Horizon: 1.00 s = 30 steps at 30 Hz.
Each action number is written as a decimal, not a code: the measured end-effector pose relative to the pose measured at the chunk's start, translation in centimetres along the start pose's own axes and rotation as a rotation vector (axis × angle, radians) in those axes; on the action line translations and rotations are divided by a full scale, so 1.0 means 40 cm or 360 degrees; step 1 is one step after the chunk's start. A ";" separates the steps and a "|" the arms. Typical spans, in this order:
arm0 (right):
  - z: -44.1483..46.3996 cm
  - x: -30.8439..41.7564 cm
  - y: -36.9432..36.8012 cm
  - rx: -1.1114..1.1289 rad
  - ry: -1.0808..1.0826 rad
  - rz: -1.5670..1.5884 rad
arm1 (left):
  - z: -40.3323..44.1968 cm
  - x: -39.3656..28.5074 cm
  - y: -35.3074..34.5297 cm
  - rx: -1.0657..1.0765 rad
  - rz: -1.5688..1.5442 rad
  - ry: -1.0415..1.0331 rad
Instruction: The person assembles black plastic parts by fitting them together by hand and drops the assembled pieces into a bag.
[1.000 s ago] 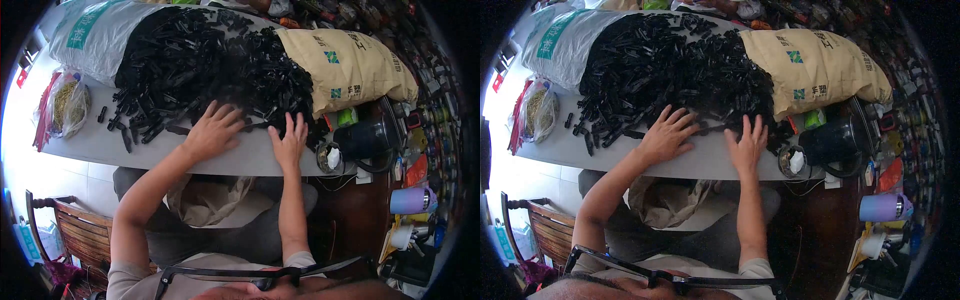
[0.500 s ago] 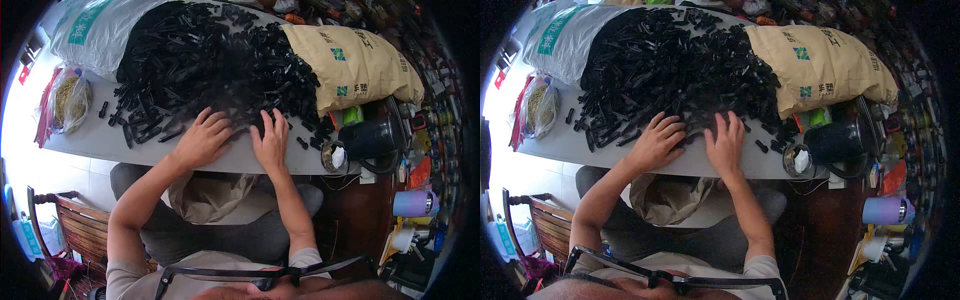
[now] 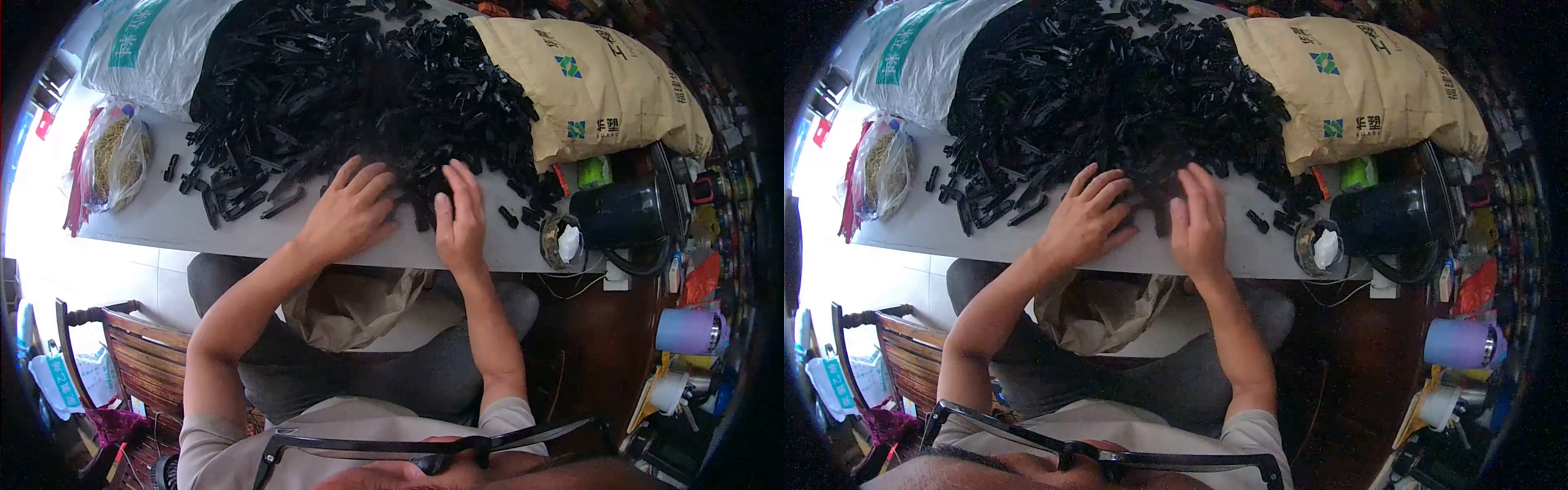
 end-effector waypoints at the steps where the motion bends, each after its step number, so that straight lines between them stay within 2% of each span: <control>1: -0.007 0.016 0.018 -0.0208 0.0049 -0.0250 | -0.001 -0.002 -0.001 0.0018 0.0019 0.0009; 4: -0.061 0.065 0.025 -0.0175 -0.0058 -0.0450 | -0.016 -0.002 0.006 -0.0083 0.0001 -0.0022; 5: -0.067 0.077 0.010 -0.0184 -0.0039 -0.0370 | -0.024 -0.005 0.008 -0.0139 -0.0020 -0.0043; 9: -0.084 0.092 -0.040 0.0148 -0.0246 -0.0521 | -0.057 -0.029 0.067 -0.0283 -0.0181 0.0059; 14: -0.066 0.093 -0.014 0.0098 -0.0244 -0.0391 | -0.093 -0.012 0.117 -0.0436 -0.0295 0.0259; 17: -0.075 0.089 -0.014 0.0250 -0.0166 -0.0300 | -0.113 0.014 0.116 -0.0516 -0.0828 0.0427; 20: -0.082 0.086 -0.011 0.0426 -0.0103 -0.0254 | -0.129 0.035 0.100 -0.0353 -0.1246 0.0624; 23: -0.066 0.109 0.002 0.0538 -0.0090 -0.0210 | -0.130 0.045 0.063 -0.0364 -0.2057 0.0782; 26: -0.061 0.124 0.007 0.0627 -0.0022 -0.0189 | -0.115 0.057 0.042 -0.0054 -0.2480 0.0620; 29: -0.068 0.126 0.001 0.0647 0.0034 -0.0329 | -0.114 0.049 0.016 0.0166 -0.2761 0.0597; 30: -0.073 0.125 -0.003 0.0641 0.0042 -0.0398 | -0.112 0.043 0.017 0.0147 -0.2757 0.0560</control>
Point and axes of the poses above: each hand's wrist, its own z-axis towards the middle knuckle, its own y-axis out of the back of the hand, x = y × z, the point moved 5 cm from there along z, towards the middle knuckle, and after that the axes turned 11 degrees about x, right-handed, at the moved point
